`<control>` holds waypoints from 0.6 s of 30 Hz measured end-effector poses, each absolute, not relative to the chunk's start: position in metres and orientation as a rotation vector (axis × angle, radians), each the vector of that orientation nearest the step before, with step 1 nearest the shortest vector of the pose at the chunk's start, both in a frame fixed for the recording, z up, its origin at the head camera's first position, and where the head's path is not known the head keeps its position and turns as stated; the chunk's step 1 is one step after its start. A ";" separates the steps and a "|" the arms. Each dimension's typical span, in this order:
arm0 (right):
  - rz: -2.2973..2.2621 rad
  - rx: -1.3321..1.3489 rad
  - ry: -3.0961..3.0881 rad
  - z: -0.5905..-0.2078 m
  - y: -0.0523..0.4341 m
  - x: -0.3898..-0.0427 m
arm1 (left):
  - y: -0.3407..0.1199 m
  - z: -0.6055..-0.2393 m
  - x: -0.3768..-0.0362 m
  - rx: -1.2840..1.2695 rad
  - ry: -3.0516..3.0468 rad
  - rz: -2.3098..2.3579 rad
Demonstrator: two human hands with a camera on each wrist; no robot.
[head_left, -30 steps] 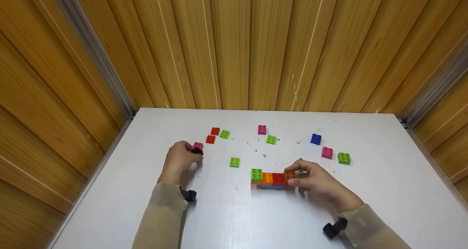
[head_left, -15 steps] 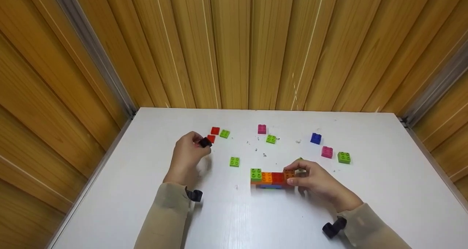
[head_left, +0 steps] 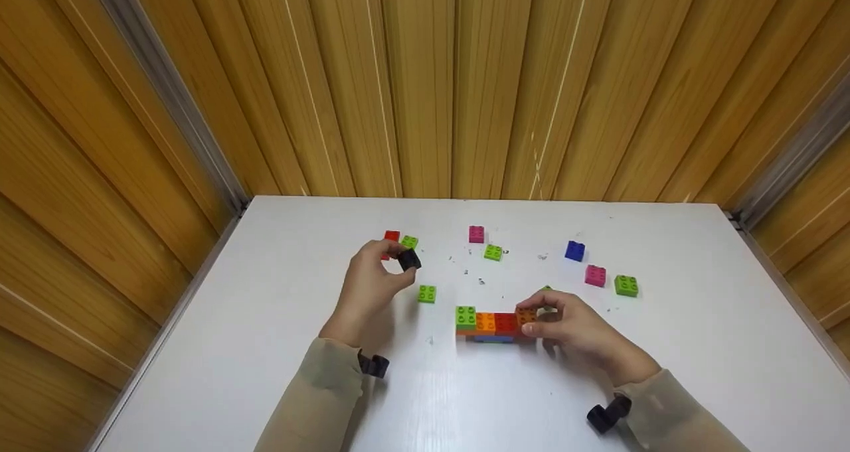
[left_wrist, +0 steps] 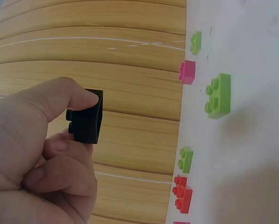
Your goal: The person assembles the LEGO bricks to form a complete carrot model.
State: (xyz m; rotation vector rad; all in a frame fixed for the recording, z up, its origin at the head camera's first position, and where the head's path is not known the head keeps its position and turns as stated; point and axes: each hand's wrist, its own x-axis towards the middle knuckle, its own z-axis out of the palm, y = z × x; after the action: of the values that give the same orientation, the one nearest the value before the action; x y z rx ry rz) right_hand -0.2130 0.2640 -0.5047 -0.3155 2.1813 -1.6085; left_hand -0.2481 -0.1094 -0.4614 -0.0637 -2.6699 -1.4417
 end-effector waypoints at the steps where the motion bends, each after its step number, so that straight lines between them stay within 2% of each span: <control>1: -1.606 -0.320 2.185 -0.505 0.264 -0.213 | -0.107 -0.462 -0.247 -0.080 -2.672 -1.440; 18: -1.579 -0.355 2.212 -0.503 0.264 -0.216 | -0.075 -0.468 -0.235 -0.276 -2.768 -1.496</control>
State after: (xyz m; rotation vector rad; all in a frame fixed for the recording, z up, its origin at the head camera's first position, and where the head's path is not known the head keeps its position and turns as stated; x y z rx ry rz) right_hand -0.2156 0.2643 -0.5033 -0.3547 2.2121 -1.5791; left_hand -0.2349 -0.0748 -0.4677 -0.2757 -2.7675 -1.4956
